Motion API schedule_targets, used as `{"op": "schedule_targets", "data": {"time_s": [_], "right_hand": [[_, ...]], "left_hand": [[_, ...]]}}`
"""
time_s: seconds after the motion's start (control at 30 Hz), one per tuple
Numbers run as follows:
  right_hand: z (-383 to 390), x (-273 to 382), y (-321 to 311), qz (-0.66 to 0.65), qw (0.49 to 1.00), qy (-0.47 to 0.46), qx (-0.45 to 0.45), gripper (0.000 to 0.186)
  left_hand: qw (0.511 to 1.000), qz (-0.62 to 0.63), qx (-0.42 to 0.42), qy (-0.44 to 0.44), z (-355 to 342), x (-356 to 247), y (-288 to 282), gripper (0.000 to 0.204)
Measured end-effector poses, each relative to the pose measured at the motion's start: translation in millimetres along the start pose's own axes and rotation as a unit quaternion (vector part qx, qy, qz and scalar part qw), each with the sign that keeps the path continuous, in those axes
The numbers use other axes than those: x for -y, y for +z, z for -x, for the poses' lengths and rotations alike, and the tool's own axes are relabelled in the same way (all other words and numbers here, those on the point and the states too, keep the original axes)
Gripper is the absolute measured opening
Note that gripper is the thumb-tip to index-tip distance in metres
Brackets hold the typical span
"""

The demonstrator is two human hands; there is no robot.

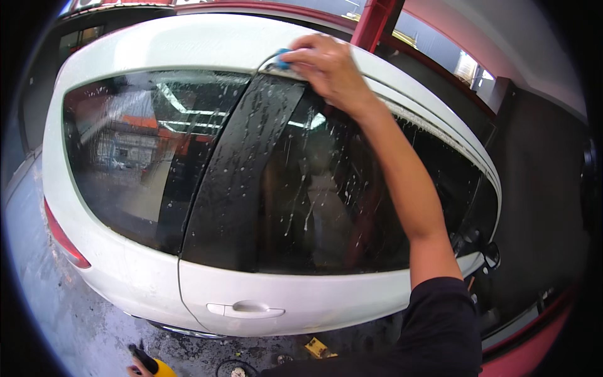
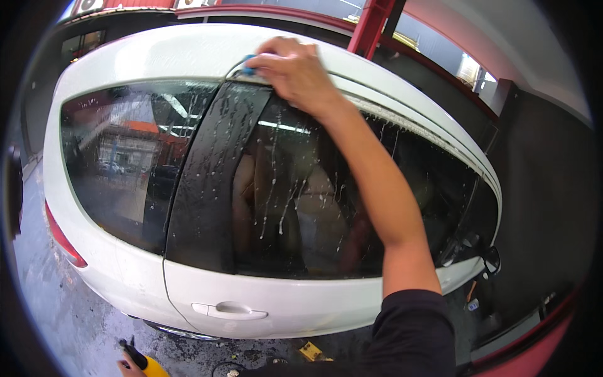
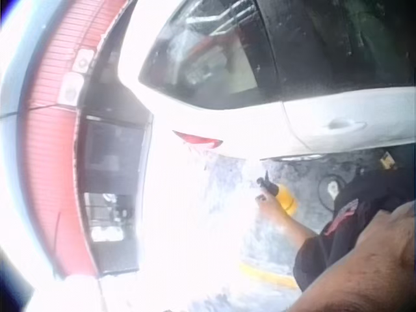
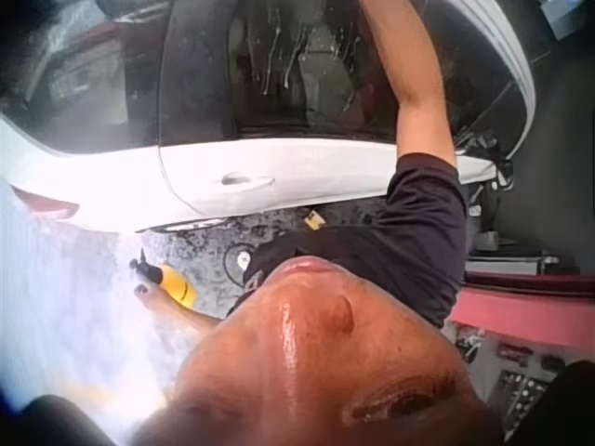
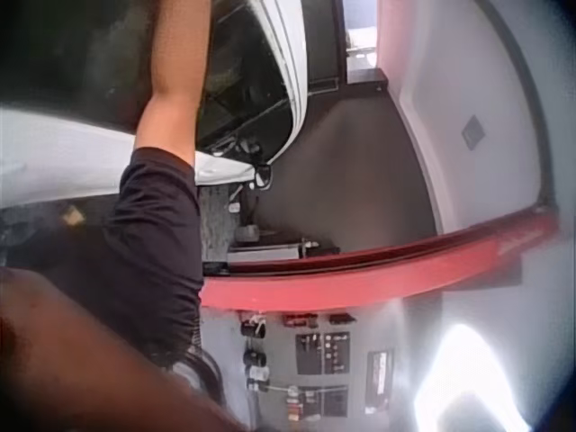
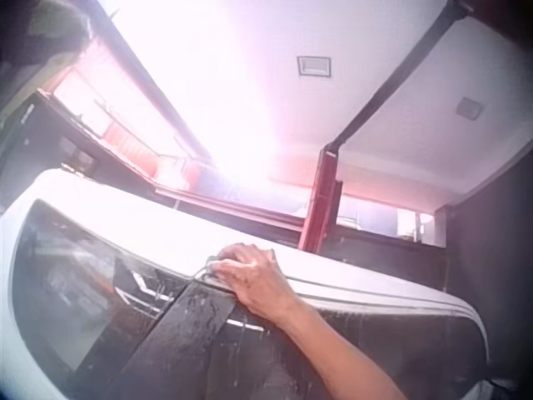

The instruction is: The person applies a tint film to the rear side window of a white car. They spray the glass with liquid, smooth the film with a blue squeegee, and press the edges to adhere the film to the window surface.

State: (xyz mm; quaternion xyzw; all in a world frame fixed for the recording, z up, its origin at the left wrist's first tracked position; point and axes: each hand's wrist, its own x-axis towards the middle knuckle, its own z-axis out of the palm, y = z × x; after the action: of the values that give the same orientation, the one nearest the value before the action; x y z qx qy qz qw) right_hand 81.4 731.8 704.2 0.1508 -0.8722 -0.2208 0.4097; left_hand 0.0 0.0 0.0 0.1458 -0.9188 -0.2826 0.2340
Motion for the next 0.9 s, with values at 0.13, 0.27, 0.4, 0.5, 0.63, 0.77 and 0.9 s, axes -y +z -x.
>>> {"op": "schedule_targets", "data": {"time_s": [0.13, 0.27, 0.4, 0.5, 0.63, 0.77, 0.9], "right_hand": [[45, 9, -71, 0.135, 0.990, 0.044, 0.009, 0.028], [39, 37, -34, 0.158, 0.987, 0.006, -0.023, 0.040], [9, 51, -21, 0.161, 0.987, -0.023, -0.011, 0.042], [41, 40, -44, 0.179, 0.984, 0.025, 0.012, 0.047], [-3, 58, -12, 0.164, 0.986, -0.007, 0.010, 0.051], [40, 37, -41, 0.175, 0.984, 0.014, 0.019, 0.053], [37, 47, -39, 0.204, 0.979, 0.013, 0.002, 0.055]], "left_hand": [[0.976, -0.063, 0.209, 0.023, 63, -224, -74, 0.064], [0.960, -0.052, 0.275, 0.002, 70, -136, -14, 0.065], [0.937, -0.059, 0.344, 0.028, 88, -109, 15, 0.070], [0.922, -0.018, 0.386, 0.032, 115, -76, 63, 0.068], [0.924, 0.014, 0.381, 0.014, 138, -69, 61, 0.064], [0.915, 0.003, 0.403, -0.013, 125, -92, 45, 0.066], [0.916, -0.019, 0.400, -0.001, 128, -80, 63, 0.068]]}}
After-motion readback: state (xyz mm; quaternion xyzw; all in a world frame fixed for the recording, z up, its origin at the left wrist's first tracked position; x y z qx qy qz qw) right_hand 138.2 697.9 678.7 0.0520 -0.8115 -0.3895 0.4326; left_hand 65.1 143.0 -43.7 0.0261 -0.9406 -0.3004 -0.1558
